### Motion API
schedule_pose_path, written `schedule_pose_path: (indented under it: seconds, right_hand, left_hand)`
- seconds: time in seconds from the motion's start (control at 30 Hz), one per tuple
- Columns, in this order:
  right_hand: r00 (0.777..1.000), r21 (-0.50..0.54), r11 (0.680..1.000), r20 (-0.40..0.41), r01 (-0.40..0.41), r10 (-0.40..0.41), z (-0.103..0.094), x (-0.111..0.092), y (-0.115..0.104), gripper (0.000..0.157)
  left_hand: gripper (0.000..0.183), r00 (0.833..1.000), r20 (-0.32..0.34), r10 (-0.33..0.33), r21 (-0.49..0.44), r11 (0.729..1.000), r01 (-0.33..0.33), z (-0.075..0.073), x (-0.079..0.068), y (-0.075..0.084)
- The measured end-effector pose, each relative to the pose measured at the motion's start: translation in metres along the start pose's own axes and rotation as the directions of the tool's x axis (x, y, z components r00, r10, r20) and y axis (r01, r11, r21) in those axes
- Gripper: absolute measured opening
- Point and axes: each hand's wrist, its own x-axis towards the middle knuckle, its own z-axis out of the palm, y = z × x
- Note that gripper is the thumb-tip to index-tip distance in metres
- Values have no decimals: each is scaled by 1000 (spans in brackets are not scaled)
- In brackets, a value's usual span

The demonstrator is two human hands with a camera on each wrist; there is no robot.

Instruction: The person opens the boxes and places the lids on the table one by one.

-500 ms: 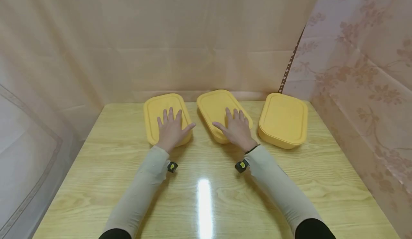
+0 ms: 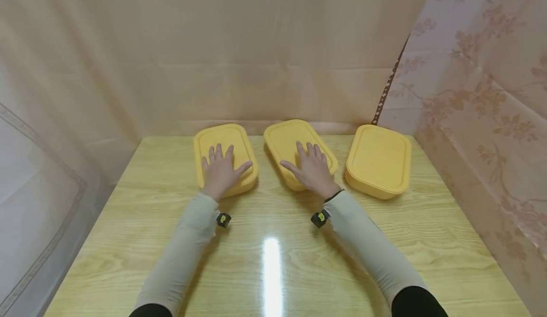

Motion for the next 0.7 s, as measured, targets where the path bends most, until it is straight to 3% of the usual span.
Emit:
schedule_pose_path:
  seconds: [0.7]
  right_hand:
    - [999,40,998,30,41,-42,10,12,-27,85]
  left_hand:
    - [92,998,-27,-56,-50,997,55,-9,-5,-32]
